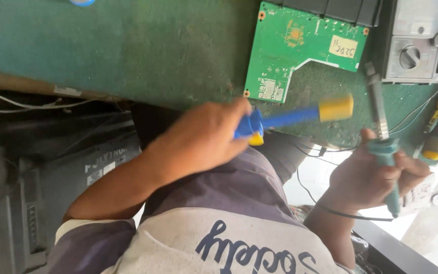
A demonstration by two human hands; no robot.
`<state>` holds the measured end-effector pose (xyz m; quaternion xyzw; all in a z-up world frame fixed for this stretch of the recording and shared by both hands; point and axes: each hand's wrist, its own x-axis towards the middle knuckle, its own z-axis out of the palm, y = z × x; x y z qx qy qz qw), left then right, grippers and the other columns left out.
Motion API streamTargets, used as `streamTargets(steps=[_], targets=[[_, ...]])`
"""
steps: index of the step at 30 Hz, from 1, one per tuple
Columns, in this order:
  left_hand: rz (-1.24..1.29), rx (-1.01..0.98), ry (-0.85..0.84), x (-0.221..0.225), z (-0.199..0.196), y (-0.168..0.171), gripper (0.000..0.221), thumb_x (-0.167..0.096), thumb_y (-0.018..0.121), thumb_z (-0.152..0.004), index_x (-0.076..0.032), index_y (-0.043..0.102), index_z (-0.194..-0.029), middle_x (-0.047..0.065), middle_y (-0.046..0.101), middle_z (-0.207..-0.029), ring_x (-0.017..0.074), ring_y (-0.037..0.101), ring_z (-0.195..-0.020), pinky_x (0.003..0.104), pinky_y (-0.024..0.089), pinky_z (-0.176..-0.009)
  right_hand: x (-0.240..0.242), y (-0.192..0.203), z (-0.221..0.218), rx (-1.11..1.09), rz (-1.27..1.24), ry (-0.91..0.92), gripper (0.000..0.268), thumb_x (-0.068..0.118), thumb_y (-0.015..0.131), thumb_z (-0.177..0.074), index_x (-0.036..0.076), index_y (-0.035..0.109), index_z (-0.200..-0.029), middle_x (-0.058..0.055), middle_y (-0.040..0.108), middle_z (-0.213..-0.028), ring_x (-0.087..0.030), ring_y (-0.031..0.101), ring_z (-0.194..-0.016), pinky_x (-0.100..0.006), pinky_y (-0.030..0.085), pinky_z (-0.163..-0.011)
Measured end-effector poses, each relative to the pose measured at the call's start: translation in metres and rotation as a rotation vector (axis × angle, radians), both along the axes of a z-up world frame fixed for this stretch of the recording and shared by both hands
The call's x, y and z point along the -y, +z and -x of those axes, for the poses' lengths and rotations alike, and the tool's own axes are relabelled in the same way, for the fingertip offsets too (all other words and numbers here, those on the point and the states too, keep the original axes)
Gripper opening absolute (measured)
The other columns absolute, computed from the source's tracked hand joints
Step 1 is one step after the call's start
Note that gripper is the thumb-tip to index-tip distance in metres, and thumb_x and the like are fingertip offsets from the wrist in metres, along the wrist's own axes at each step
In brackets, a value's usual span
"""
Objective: Desoldering electronic components from a printed circuit board using a soldering iron and a desoldering pump.
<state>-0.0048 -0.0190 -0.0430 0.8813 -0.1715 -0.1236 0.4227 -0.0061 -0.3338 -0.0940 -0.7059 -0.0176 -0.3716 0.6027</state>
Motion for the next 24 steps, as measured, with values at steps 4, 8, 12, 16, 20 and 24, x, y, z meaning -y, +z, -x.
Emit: streamTargets(steps=[4, 8, 12, 16, 20, 24], targets=[[0.102, 0.104, 0.185, -0.015, -0.013, -0.004, 0.031, -0.016, 0.071, -0.098, 0.001, 0.053, -0.116, 0.015, 0.071, -0.082, 0.0319, 0.068, -0.058, 0.045, 0.051, -0.047, 0.059, -0.066, 0.023, -0.132, -0.524, 0.482, 0.037, 0.003, 0.033, -0.106, 0.016, 0.047, -0.074, -0.018, 0.058, -0.084, -0.022, 0.064, -0.078, -0.034, 0.059, -0.099], [0.043, 0.044, 0.302, -0.010, -0.026, -0.018, 0.033, -0.024, 0.075, -0.094, -0.007, 0.047, -0.101, 0.014, 0.069, -0.075, 0.0439, 0.064, -0.060, 0.054, 0.044, -0.050, -0.033, -0.004, 0.026, -0.111, -0.010, 0.648, 0.029, 0.027, 0.072, -0.100, 0.003, 0.059, -0.109, -0.012, 0.068, -0.099, -0.028, 0.070, -0.106, -0.042, 0.060, -0.120], [0.069, 0.058, 0.295, -0.010, -0.035, -0.020, 0.031, -0.024, 0.072, -0.096, -0.006, 0.047, -0.099, 0.010, 0.075, -0.084, 0.0405, 0.067, -0.060, 0.052, 0.047, -0.050, -0.033, -0.001, 0.030, -0.193, 0.043, 0.540, 0.034, 0.033, 0.072, -0.099, 0.003, 0.061, -0.110, -0.022, 0.072, -0.095, -0.035, 0.076, -0.107, -0.029, 0.069, -0.089], [-0.002, -0.022, 0.283, -0.010, -0.036, -0.018, 0.036, -0.029, 0.075, -0.097, -0.007, 0.046, -0.101, 0.011, 0.071, -0.074, 0.0410, 0.066, -0.056, 0.052, 0.046, -0.046, -0.029, 0.000, 0.030, -0.257, 0.041, 0.553, 0.038, 0.030, 0.075, -0.095, -0.005, 0.062, -0.103, -0.025, 0.072, -0.103, -0.035, 0.073, -0.119, -0.025, 0.064, -0.104], [-0.014, -0.028, 0.273, -0.010, -0.034, -0.016, 0.037, -0.024, 0.075, -0.096, -0.006, 0.043, -0.101, 0.013, 0.068, -0.071, 0.0430, 0.064, -0.056, 0.054, 0.046, -0.047, -0.033, 0.003, 0.025, -0.136, 0.179, 0.607, 0.027, 0.031, 0.067, -0.102, 0.010, 0.051, -0.109, -0.011, 0.067, -0.093, -0.030, 0.073, -0.103, -0.054, 0.059, -0.117], [-0.028, -0.053, 0.264, -0.010, -0.035, -0.014, 0.036, -0.024, 0.075, -0.097, -0.007, 0.043, -0.101, 0.012, 0.068, -0.069, 0.0429, 0.065, -0.056, 0.054, 0.046, -0.046, -0.012, -0.010, 0.031, -0.209, 0.064, 0.695, 0.023, 0.021, 0.074, -0.096, 0.006, 0.059, -0.103, -0.021, 0.068, -0.116, -0.040, 0.065, -0.134, -0.024, 0.066, -0.095]])
